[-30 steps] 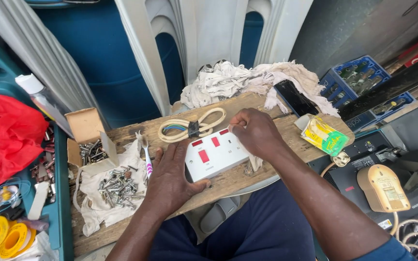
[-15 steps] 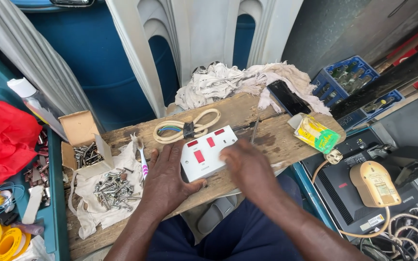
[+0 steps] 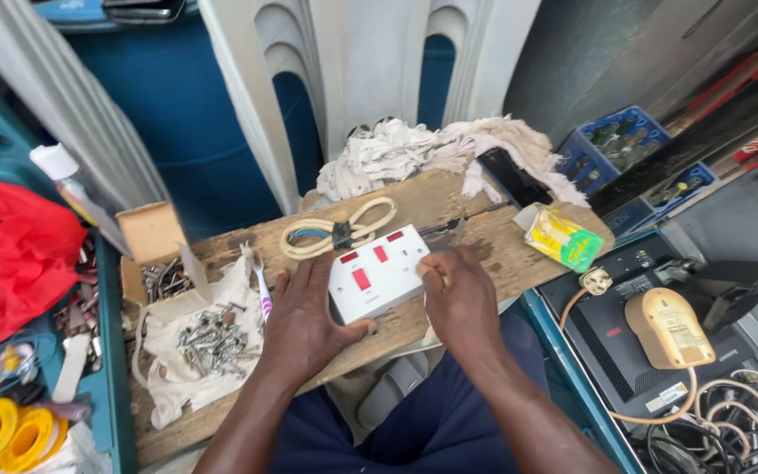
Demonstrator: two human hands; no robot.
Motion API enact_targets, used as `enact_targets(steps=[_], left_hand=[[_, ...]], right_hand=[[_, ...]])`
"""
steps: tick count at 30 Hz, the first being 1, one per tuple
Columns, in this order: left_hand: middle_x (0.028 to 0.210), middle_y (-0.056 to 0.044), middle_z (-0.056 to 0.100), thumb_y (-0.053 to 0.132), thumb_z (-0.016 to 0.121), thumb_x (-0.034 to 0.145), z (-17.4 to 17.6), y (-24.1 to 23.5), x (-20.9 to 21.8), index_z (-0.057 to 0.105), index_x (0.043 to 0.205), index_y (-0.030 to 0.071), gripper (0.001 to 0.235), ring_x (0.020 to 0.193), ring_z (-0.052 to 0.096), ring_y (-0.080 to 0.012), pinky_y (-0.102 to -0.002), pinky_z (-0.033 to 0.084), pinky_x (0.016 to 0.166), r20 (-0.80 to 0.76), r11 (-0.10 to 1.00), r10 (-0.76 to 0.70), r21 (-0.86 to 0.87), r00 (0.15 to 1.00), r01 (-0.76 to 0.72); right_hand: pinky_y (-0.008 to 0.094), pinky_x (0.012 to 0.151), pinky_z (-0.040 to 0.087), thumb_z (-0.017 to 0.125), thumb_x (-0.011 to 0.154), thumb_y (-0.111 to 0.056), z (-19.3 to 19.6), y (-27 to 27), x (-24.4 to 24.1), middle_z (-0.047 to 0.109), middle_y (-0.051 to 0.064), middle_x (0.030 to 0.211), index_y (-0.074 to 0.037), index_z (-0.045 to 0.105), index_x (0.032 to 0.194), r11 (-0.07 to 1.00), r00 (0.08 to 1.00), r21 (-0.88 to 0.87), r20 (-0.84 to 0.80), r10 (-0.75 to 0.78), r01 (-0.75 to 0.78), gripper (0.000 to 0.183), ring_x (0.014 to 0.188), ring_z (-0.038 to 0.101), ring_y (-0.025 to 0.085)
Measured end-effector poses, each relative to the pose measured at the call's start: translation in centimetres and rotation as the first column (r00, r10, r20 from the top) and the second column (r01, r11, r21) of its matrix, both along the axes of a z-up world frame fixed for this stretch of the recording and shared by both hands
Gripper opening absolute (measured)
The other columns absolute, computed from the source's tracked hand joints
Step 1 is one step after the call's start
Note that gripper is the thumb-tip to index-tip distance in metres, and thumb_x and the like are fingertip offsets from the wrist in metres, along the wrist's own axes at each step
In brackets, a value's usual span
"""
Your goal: The person wires a multi-socket electrical unit using a screwdriver and a rag to clean the components.
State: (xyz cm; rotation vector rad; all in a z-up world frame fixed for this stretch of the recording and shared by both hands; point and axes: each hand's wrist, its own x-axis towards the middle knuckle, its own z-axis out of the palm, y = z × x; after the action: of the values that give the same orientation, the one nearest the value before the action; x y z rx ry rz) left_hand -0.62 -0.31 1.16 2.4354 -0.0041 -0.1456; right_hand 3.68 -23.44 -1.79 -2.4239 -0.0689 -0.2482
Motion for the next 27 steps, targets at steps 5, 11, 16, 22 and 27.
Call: enact_targets(steps=[5,11,16,22,27], left_hand=[[0.156,-0.020,0.052,0.043,0.099,0.071,0.2,0.1,-0.3,0.042,0.161,0.008,0.112,0.152,0.046,-0.0385,-0.059,0.011,0.134,-0.029,0.997,0.004,-0.081,1.000,-0.007],[0.152,-0.019,0.053,0.044,0.102,0.066,0.4,-0.3,-0.3,0.045,0.160,0.009,0.115,0.147,0.047,-0.0427,-0.060,0.019,0.133,-0.007,0.992,0.015,-0.124,1.000,-0.016],[0.150,-0.018,0.053,0.039,0.102,0.068,-0.5,-0.4,-0.2,0.047,0.159,0.009,0.110,0.144,0.049,-0.0423,-0.057,0.023,0.132,-0.009,0.995,0.039,-0.093,0.999,-0.039],[0.146,-0.016,0.055,0.036,0.100,0.069,0.5,0.0,-0.5,0.043,0.162,0.010,0.111,0.138,0.054,-0.0364,-0.048,0.036,0.124,-0.010,1.000,-0.003,0.002,1.000,0.003],[0.147,-0.017,0.054,0.046,0.102,0.067,0.0,0.3,0.0,0.039,0.163,0.010,0.120,0.141,0.051,-0.0368,-0.049,0.033,0.128,-0.018,0.996,-0.058,0.061,0.998,0.059]], right_hand=[[0.048,0.084,0.060,0.076,0.097,-0.025,0.4,0.2,-1.0,0.069,0.009,0.092,-0.014,0.080,0.106,0.980,0.994,0.168,-0.002,-0.106,0.105,0.015,0.102,0.073,0.037],[0.046,0.080,0.060,0.077,0.097,-0.021,0.5,0.3,-0.7,0.067,0.008,0.088,-0.011,0.079,0.105,0.977,0.987,0.151,0.037,-0.158,0.151,0.014,0.097,0.073,0.035],[0.053,0.072,0.058,0.071,0.098,-0.013,-0.3,3.9,-3.7,0.063,0.014,0.086,-0.012,0.077,0.101,0.991,0.990,0.111,0.111,-0.082,0.069,0.006,0.091,0.068,0.050],[0.060,0.076,0.060,0.068,0.101,-0.022,-2.0,2.3,-3.1,0.065,0.017,0.099,-0.018,0.074,0.112,0.985,0.992,0.120,0.003,0.127,-0.126,0.013,0.095,0.068,0.056],[0.060,0.071,0.059,0.069,0.102,-0.023,-3.4,4.2,-4.4,0.065,0.017,0.098,-0.020,0.074,0.116,0.990,0.981,0.036,0.144,0.127,-0.133,0.015,0.096,0.067,0.055]])
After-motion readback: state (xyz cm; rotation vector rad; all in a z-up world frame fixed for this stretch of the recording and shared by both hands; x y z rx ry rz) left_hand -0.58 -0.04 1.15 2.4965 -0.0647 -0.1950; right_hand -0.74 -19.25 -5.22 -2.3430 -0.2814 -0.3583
